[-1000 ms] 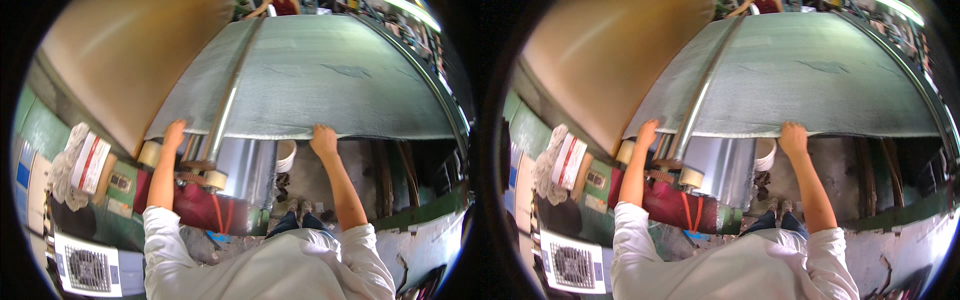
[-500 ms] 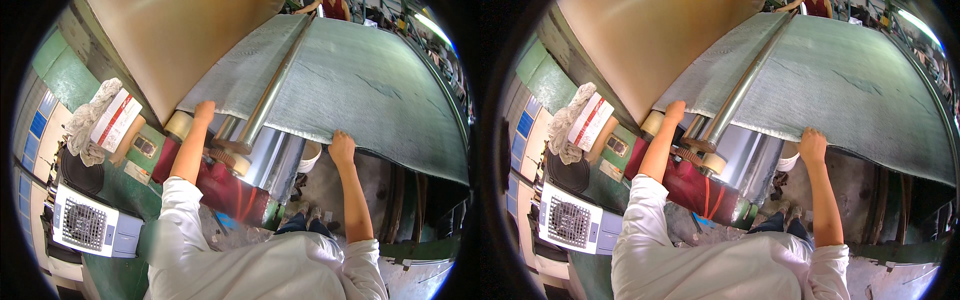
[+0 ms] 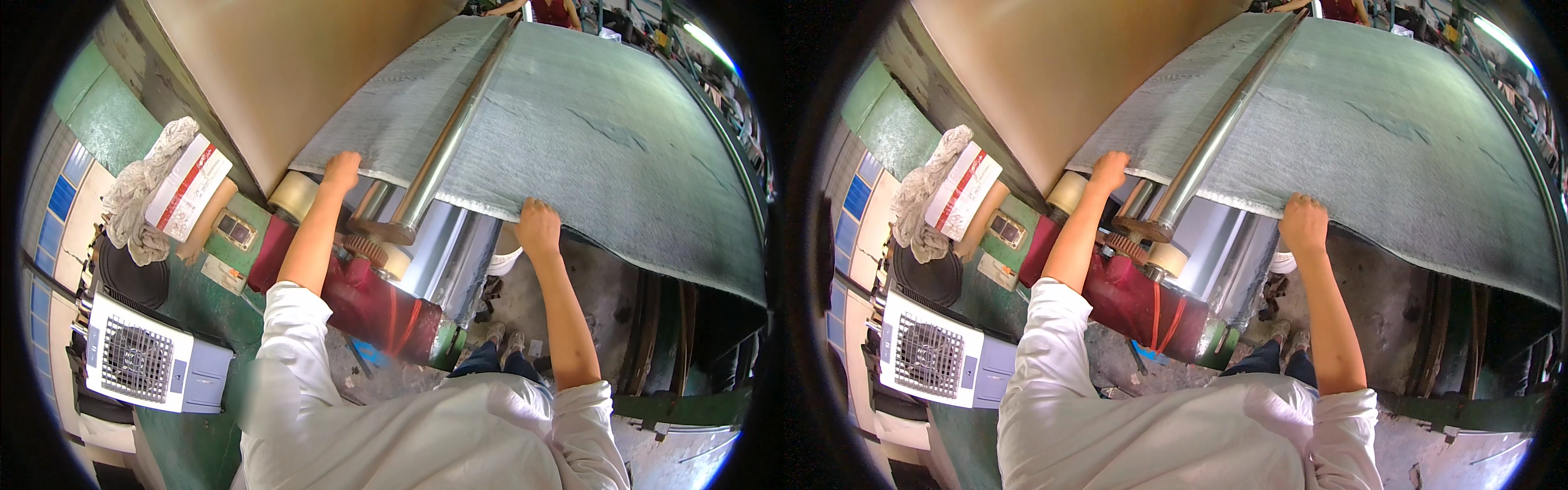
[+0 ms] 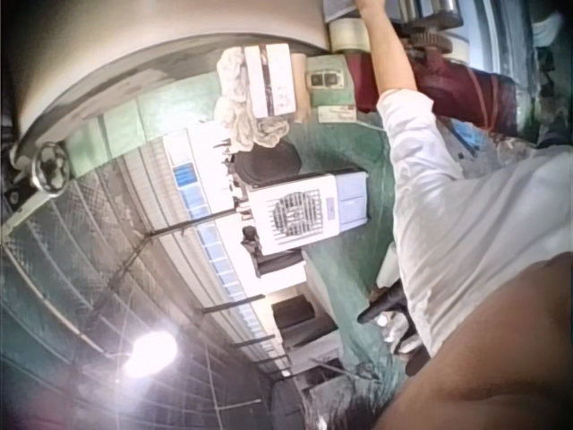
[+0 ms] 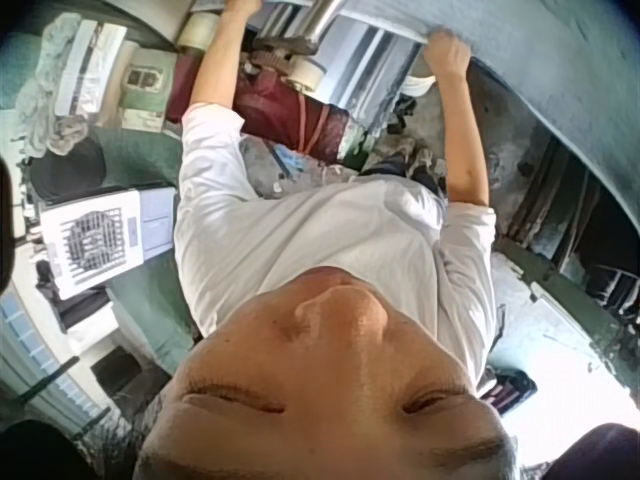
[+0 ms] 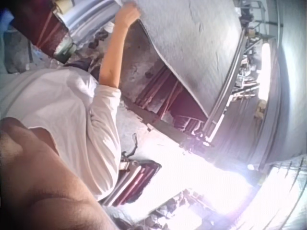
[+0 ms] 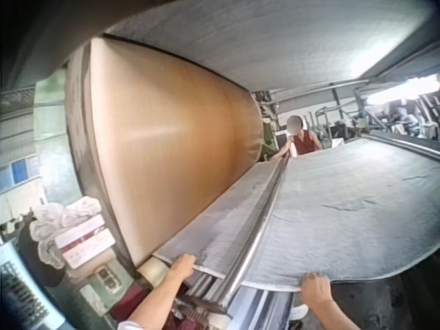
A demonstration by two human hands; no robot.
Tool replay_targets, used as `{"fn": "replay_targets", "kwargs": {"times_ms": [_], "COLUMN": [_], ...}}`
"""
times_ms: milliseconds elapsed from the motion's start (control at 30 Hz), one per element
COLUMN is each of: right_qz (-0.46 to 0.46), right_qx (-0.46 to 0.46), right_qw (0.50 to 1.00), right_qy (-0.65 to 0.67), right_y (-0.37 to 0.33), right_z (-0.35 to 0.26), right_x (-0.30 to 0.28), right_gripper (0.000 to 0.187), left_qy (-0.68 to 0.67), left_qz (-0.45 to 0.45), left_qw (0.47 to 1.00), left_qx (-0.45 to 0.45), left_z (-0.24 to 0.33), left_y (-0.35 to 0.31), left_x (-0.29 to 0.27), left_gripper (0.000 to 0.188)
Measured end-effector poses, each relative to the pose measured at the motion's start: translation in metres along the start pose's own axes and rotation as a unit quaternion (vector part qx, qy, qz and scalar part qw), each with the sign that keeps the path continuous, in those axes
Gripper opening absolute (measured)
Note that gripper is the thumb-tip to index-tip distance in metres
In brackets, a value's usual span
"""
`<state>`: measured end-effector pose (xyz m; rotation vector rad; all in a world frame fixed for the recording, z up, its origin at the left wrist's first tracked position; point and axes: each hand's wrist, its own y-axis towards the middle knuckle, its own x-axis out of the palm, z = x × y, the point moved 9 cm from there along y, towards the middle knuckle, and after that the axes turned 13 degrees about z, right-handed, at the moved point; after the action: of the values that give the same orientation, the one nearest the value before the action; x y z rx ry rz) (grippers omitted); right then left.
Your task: The person feeds a large sheet of light blue fabric into a roller machine, smoothing and aligning it by hand as it moves through the rollers. A coworker assists at the far end of the machine.
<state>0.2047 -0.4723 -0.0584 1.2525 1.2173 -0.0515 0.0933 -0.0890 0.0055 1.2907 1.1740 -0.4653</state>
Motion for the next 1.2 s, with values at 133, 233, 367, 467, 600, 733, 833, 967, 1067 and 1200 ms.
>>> {"fn": "replay_targets", "kwargs": {"times_ms": [133, 233, 367, 467, 600, 733, 833, 967, 1067, 1200], "right_qz": [-0.011, -0.021, -0.011, -0.011, -0.011, -0.037, -0.055, -0.025, 0.042, 0.072], "right_qx": [-0.009, -0.023, -0.03, -0.037, -0.048, -0.063, -0.126, -0.055, 0.106, 0.166], "right_qw": [1.0, 0.999, 0.999, 0.999, 0.999, 0.997, 0.984, 0.996, 0.992, 0.977], "right_qy": [-0.004, -0.004, -0.01, -0.003, -0.004, 0.027, 0.114, 0.064, -0.061, -0.112], "right_y": [0.004, 0.008, 0.012, 0.014, 0.02, 0.032, 0.037, 0.031, 0.015, -0.048], "right_z": [-0.011, -0.027, -0.037, -0.051, -0.063, -0.065, -0.048, 0.065, 0.179, 0.226], "right_x": [0.006, 0.004, 0.014, 0.015, 0.024, 0.024, 0.004, -0.029, -0.07, -0.065], "right_gripper": [0.01, 0.011, 0.011, 0.011, 0.012, 0.02, 0.031, 0.032, 0.021, 0.008], "left_qy": [0.055, 0.076, 0.097, 0.106, 0.047, 0.005, 0.035, 0.056, 0.083, 0.032], "left_qz": [-0.026, -0.03, -0.045, 0.0, 0.058, -0.042, -0.084, -0.064, -0.052, 0.034], "left_qw": [0.998, 0.996, 0.99, 0.991, 0.996, 0.997, 0.995, 0.996, 0.995, 0.996], "left_qx": [-0.014, -0.042, -0.09, -0.084, 0.052, 0.059, 0.025, 0.017, 0.012, 0.07], "left_z": [-0.005, -0.013, -0.027, -0.028, 0.019, 0.02, -0.003, -0.005, -0.009, 0.033], "left_y": [0.003, 0.001, 0.002, -0.003, 0.003, 0.005, 0.0, -0.005, -0.004, 0.004], "left_x": [0.004, 0.001, 0.003, 0.001, -0.02, -0.003, 0.016, 0.01, 0.01, -0.025], "left_gripper": [0.018, 0.016, 0.018, 0.025, 0.027, 0.021, 0.018, 0.018, 0.025, 0.026]}}
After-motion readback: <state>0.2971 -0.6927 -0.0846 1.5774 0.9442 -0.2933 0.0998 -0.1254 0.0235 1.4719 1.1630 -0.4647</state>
